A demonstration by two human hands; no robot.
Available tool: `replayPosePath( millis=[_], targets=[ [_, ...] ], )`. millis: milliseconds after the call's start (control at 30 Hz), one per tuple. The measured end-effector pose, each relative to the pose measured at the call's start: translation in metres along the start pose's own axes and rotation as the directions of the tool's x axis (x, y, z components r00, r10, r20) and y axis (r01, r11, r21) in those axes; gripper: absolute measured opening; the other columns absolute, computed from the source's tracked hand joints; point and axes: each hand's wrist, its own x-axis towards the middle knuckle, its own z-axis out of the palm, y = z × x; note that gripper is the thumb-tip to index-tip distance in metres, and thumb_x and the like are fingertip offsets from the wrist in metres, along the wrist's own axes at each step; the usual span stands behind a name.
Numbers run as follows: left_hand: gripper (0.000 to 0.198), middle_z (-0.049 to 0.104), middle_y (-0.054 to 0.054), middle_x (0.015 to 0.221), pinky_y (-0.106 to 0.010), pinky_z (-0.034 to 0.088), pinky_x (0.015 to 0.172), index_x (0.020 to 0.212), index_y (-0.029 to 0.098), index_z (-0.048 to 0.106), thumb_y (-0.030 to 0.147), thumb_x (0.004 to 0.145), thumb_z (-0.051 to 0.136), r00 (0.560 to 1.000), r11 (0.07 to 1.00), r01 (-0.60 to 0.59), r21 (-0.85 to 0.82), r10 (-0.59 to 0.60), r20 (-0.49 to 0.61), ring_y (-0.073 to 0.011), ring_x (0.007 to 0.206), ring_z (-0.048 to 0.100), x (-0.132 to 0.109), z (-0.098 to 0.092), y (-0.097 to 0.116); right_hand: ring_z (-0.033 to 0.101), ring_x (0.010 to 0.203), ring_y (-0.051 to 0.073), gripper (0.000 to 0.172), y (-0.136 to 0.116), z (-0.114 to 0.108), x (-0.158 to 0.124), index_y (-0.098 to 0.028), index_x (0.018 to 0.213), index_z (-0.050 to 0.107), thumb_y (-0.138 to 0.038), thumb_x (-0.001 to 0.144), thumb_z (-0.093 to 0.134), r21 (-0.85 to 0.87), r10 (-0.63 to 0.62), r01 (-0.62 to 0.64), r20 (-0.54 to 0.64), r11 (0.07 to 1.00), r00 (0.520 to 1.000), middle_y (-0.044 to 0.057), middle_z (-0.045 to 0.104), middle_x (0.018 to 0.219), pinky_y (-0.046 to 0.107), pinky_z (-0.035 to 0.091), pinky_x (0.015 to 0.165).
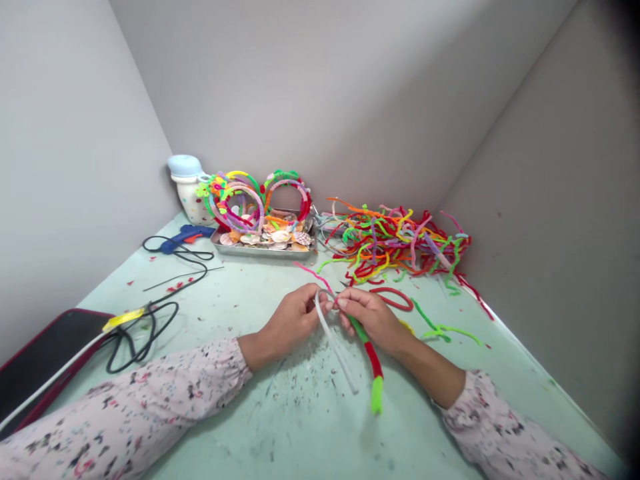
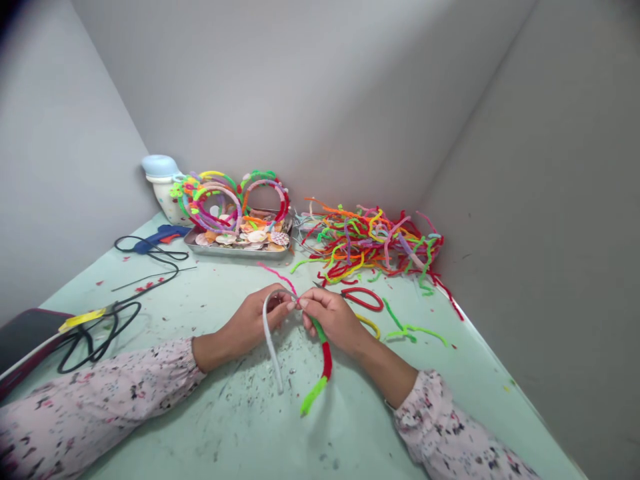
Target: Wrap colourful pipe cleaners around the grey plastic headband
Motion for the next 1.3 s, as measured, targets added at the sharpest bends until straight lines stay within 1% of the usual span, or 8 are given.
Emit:
replayPosePath(
  millis=[167, 367, 567, 767, 1000, 1200, 1300],
  targets=[
    [0.016, 0.054, 0.000, 0.070, -0.020, 0.038, 0.056, 0.081, 0.015, 0.055, 0.030, 0.084, 0.050, 0.999, 0.998, -0.047, 0.035, 0.047, -0.007, -0.0102, 0.062, 0.049, -0.0001, 0.0010, -0.0010, 0.047, 0.046, 0.009, 0.020, 0.0047, 0.0017, 0.0004, -0.017, 0.076, 0.054, -0.035, 0.083, 0.053, -0.065, -0.024, 0.023, -0.021, 0.998, 0.999, -0.004, 0.052, 0.055, 0.022, 0.040, 0.048],
    [0.015, 0.054, 0.001, 0.067, -0.020, 0.037, 0.053, 0.081, 0.015, 0.056, 0.029, 0.082, 0.052, 0.999, 0.999, -0.041, 0.029, 0.042, -0.023, -0.0097, 0.059, 0.047, 0.0008, 0.0007, -0.0035, 0.048, 0.046, 0.009, 0.020, 0.0051, 0.0013, 0.0002, -0.017, 0.077, 0.056, -0.035, 0.084, 0.051, -0.139, -0.052, 0.051, -0.002, 0.989, 0.999, -0.003, 0.053, 0.055, 0.021, 0.039, 0.048],
    [0.019, 0.050, 0.002, 0.059, -0.019, 0.035, 0.052, 0.079, 0.014, 0.057, 0.031, 0.084, 0.049, 1.000, 1.000, -0.024, -0.004, 0.024, -0.010, -0.0092, 0.054, 0.046, 0.0001, -0.0011, -0.0007, 0.048, 0.047, 0.009, 0.020, 0.0045, 0.0020, 0.0000, -0.017, 0.079, 0.056, -0.035, 0.084, 0.051, -0.150, -0.064, 0.065, 0.009, 0.987, 0.998, -0.003, 0.053, 0.056, 0.021, 0.040, 0.049],
    [0.018, 0.050, 0.003, 0.059, -0.019, 0.037, 0.053, 0.081, 0.015, 0.055, 0.030, 0.086, 0.046, 0.998, 0.999, -0.002, -0.039, 0.000, -0.060, -0.0095, 0.056, 0.046, -0.0007, -0.0008, 0.0005, 0.050, 0.048, 0.010, 0.018, 0.0061, 0.0019, -0.0006, -0.017, 0.089, 0.056, -0.034, 0.084, 0.051, -0.131, -0.042, 0.042, 0.003, 0.990, 0.999, -0.003, 0.055, 0.059, 0.022, 0.041, 0.049],
    [0.019, 0.051, 0.002, 0.061, -0.019, 0.036, 0.051, 0.079, 0.015, 0.057, 0.030, 0.085, 0.047, 0.996, 1.000, 0.002, -0.018, -0.003, -0.085, -0.0095, 0.055, 0.046, 0.0004, 0.0000, -0.0007, 0.047, 0.044, 0.009, 0.018, 0.0063, 0.0037, -0.0005, -0.017, 0.081, 0.055, -0.034, 0.085, 0.050, -0.155, -0.046, 0.041, -0.030, 0.987, 0.998, -0.004, 0.053, 0.055, 0.021, 0.038, 0.046],
    [0.020, 0.051, 0.003, 0.056, -0.020, 0.038, 0.052, 0.080, 0.015, 0.060, 0.030, 0.084, 0.048, 0.996, 1.000, 0.000, 0.013, 0.001, -0.092, -0.0093, 0.052, 0.047, 0.0012, -0.0010, -0.0032, 0.047, 0.046, 0.009, 0.018, 0.0071, 0.0040, -0.0007, -0.018, 0.082, 0.057, -0.034, 0.085, 0.049, -0.228, -0.063, 0.049, -0.054, 0.972, 0.997, -0.003, 0.053, 0.054, 0.021, 0.038, 0.047],
    [0.020, 0.052, 0.002, 0.058, -0.020, 0.038, 0.052, 0.080, 0.015, 0.060, 0.030, 0.084, 0.048, 0.996, 1.000, 0.004, 0.020, -0.003, -0.093, -0.0091, 0.052, 0.047, 0.0013, -0.0015, -0.0028, 0.047, 0.046, 0.009, 0.018, 0.0068, 0.0038, -0.0010, -0.018, 0.082, 0.057, -0.033, 0.086, 0.049, -0.250, -0.075, 0.058, -0.059, 0.967, 0.995, -0.004, 0.052, 0.054, 0.021, 0.038, 0.048]
  ],
)
